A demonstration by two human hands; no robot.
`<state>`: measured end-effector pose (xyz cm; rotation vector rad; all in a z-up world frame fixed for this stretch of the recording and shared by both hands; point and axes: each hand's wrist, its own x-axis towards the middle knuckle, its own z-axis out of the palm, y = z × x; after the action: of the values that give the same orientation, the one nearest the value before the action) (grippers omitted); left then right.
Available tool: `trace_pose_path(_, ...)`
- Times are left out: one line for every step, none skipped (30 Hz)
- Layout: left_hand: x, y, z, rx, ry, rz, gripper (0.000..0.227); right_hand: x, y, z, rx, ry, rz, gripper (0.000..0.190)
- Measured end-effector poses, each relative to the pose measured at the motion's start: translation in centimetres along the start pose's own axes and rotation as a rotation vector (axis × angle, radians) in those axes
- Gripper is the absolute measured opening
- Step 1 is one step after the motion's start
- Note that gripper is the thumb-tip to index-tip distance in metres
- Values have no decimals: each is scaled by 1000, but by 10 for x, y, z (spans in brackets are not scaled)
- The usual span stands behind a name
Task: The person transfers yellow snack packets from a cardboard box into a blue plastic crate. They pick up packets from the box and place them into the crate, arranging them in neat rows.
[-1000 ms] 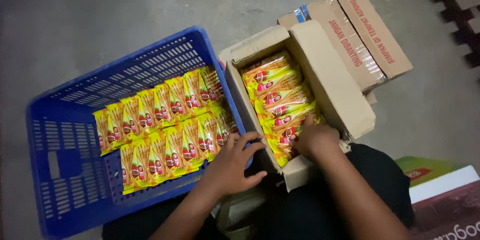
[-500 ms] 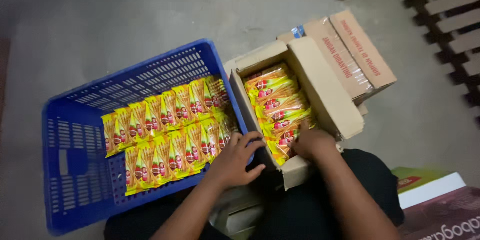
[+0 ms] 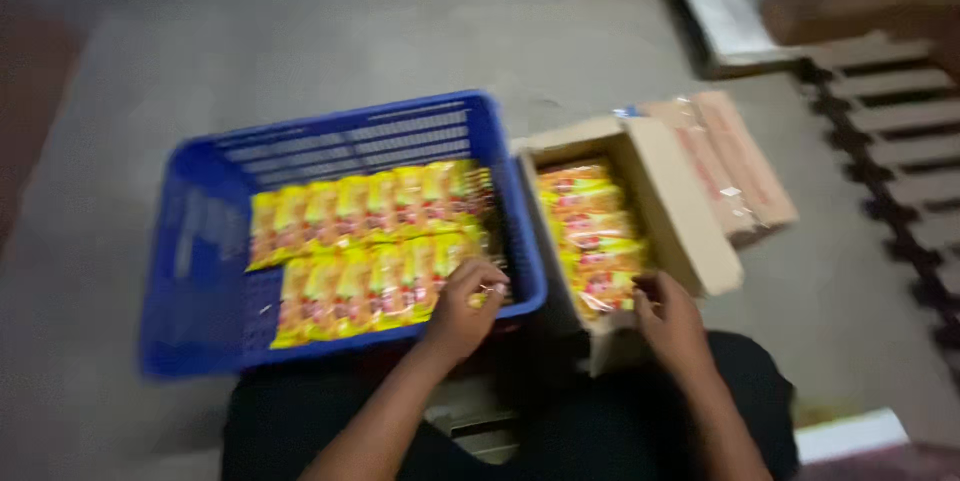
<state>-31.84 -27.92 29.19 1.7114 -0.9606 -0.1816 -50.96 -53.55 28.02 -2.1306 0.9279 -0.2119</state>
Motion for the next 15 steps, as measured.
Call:
trace_pose_path(-7,3,-12,-6,0,37,8,-3,-4,7,38,12,-9,30)
trace_pose_path(-15,5,-22,19,42,19,8,-2,-6,15,39,-27,-44,30)
trace_pose_path(-22,7,-33,46,46,35,8,0,-8,23,91,-47,-36,29)
trace_pose_path(-30,8,-44,73,49,46,7,2,-10,32,142,-71,-23,29)
trace_pose_path(-37,8,-57,98,89,25,7,3,-23,40,140,-113,-55,29)
trace_pose_path(-41,8,-68,92,74,-10,10,4,-34,46,70,-76,-64,35)
trace_pose_path(-45,8,-78,84,59,-44,15,6,-45,51,0,-36,-76,42)
trace_pose_path(-51,7,-89,99,94,-62,15,14,-49,61,-4,-68,-103,42)
trace_pose_path(-55,5,-101,100,83,-117,14,23,-53,71,-1,-66,-113,45)
trace_pose_path(-60,3,-111,97,66,-174,14,30,-55,80,3,-64,-116,50)
trace_pose_path(-64,3,-119,108,96,-195,14,49,-39,95,-2,-95,-136,50)
trace_pose_path(-66,2,-127,122,113,-237,15,67,-23,110,-80,-10,-247,55)
trace_pose_path(-69,0,-136,135,131,-280,17,86,-8,127,-153,76,-361,61)
trace_pose_path(-73,-6,-146,137,151,-289,17,91,-5,135,-156,62,-378,61)
trace_pose_path(-75,-12,-157,154,208,-230,12,98,-3,144,-316,121,-399,69)
